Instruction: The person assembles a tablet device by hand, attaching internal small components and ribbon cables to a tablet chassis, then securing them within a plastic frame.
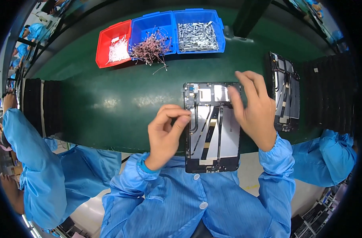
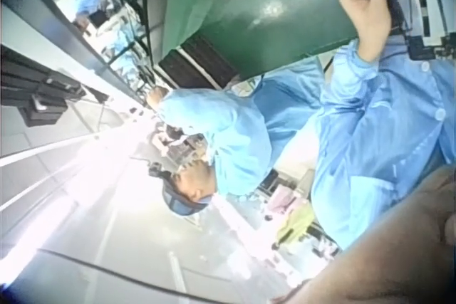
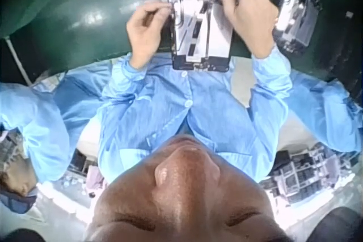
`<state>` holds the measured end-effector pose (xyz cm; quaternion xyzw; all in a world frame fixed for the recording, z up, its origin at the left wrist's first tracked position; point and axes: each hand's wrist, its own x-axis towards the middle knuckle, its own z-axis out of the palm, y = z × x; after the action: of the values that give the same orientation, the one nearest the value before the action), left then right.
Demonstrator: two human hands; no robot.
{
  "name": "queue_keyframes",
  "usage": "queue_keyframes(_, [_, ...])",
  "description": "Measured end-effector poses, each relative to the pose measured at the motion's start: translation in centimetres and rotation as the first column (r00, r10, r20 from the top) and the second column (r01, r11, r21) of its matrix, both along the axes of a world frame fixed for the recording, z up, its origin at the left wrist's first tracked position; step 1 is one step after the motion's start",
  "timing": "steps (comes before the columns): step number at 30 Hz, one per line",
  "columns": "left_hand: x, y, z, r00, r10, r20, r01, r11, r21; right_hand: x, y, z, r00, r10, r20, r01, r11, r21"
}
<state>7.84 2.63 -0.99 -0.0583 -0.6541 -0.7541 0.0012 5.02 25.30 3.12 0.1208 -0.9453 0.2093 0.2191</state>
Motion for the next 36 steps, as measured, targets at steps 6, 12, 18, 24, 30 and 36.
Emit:
queue_keyframes(6, [-1.2, -0.4, 0.1, 0.995, -0.087, -0.046, 0.089, 0.995, 0.049, 1.7, -3.8, 0.6, 0.779, 0.552, 0.299, -0.211, 0.679, -0.703])
queue_keyframes(12, [-1.0, -0.3, -0.6, 0.974, 0.001, -0.225, -0.048, 0.979, -0.199, 1.9, -4.3, -0.9, 0.851, 0.493, 0.179, -0.263, 0.697, -0.667])
queue_keyframes(18, [-1.1, -0.3, -1.2, 0.956, 0.015, -0.294, -0.110, 0.945, -0.308, 1.8, -5.0, -1.5, 0.908, 0.413, 0.066, -0.304, 0.760, -0.574])
queue_keyframes(24, [-1.8, -1.7, -0.2, 0.991, -0.026, 0.132, 0.057, 0.971, -0.232, -0.1, -4.4, -2.2, 0.847, 0.496, 0.194, -0.328, 0.772, -0.544])
queue_keyframes(30, [-3.0, -2.9, 0.8, 0.882, -0.140, 0.450, 0.258, 0.942, -0.214, -1.0, -4.5, -3.2, 0.791, 0.543, 0.282, -0.376, 0.796, -0.474])
queue_keyframes(36, [-4.2, -3.0, 0.3, 0.831, -0.216, 0.513, 0.327, 0.936, -0.134, -1.0, -4.9, -3.6, 0.806, 0.507, 0.304, -0.367, 0.832, -0.415])
